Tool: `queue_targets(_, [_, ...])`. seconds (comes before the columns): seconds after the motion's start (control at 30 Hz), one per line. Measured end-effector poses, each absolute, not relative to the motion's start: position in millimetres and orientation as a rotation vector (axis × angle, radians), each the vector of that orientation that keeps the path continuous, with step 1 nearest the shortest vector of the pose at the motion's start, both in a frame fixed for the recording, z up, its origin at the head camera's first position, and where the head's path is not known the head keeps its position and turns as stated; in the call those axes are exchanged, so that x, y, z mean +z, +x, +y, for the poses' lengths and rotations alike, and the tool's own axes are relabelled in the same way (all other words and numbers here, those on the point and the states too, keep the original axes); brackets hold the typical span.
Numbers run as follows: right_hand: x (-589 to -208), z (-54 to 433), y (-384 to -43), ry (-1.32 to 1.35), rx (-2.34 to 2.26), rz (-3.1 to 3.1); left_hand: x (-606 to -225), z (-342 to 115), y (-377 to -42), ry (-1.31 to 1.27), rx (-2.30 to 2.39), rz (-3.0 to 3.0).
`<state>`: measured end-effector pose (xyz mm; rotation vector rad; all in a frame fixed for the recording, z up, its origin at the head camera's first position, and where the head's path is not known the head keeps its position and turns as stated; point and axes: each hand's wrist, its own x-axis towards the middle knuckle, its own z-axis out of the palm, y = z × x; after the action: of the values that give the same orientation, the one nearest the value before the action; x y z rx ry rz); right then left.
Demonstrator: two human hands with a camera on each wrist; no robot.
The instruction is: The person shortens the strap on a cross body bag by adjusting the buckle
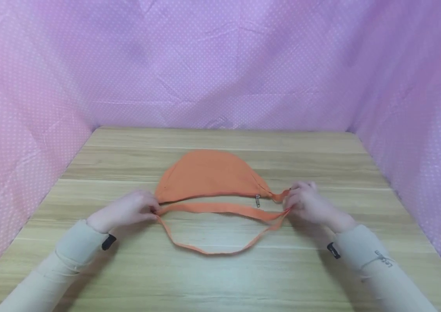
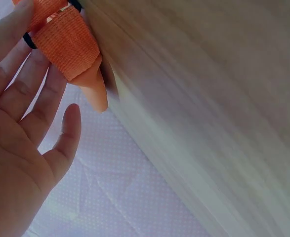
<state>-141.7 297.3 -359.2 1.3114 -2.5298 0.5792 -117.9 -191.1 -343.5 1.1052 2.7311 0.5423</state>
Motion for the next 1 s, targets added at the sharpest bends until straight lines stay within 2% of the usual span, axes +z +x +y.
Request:
queue_targets(0.63, [-361.7, 334.9, -144.7, 1.082, 0.743, -2.773, -343.1, -204.2, -125.1, 1.089, 0.375, 2.855])
queue_targets(0.83, [-366.3, 334.1, -147.3, 1.121, 0.682, -2.805, -339.2, -200.0, -124.9, 1.018, 0.356, 2.858])
queue_targets(1.0, [-355.9, 317.7, -141.3, 1.162, 0.584, -2.907, -339.0, -200.1, -120.4, 0.983, 0.483, 2.784])
